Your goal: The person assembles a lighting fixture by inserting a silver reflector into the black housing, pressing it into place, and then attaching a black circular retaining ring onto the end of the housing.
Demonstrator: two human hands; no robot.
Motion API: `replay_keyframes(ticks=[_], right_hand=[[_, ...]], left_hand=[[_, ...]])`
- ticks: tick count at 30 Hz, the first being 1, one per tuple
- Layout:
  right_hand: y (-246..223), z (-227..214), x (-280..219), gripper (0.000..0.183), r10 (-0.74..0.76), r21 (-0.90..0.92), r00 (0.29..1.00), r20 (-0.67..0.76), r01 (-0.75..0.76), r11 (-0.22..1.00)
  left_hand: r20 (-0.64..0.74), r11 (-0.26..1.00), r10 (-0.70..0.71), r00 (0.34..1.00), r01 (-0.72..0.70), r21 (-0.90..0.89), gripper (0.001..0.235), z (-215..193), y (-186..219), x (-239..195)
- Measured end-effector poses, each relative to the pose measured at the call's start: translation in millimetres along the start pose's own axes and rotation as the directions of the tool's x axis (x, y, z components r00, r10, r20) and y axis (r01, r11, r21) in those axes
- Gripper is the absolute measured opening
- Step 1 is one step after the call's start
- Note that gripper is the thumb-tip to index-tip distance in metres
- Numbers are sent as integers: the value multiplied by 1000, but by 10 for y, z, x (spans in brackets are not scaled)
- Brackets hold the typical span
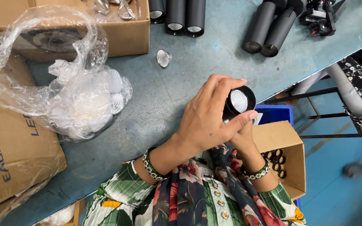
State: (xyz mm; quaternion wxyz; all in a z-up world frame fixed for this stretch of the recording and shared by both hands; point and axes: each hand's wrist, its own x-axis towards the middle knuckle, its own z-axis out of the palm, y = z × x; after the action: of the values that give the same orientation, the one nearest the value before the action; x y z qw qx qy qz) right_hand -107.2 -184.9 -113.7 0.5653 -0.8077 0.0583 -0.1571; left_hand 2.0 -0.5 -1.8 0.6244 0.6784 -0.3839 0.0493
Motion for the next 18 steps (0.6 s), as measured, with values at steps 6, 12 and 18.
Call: replay_keyframes(ticks=[6, 12, 18], right_hand=[[54, 56, -43, 33, -31, -37, 997, -75, 28, 999], [-730, 269, 157, 65, -387, -368, 909, -158, 309, 877], [-803, 185, 129, 72, -499, -478, 851, -161, 376, 794]], left_hand=[[116, 979, -10, 993, 33, -201, 57, -109, -42, -19], [347, 789, -26, 937, 232, -568, 63, -363, -116, -14], [370, 774, 19, 929, 221, -594, 58, -408, -46, -42]])
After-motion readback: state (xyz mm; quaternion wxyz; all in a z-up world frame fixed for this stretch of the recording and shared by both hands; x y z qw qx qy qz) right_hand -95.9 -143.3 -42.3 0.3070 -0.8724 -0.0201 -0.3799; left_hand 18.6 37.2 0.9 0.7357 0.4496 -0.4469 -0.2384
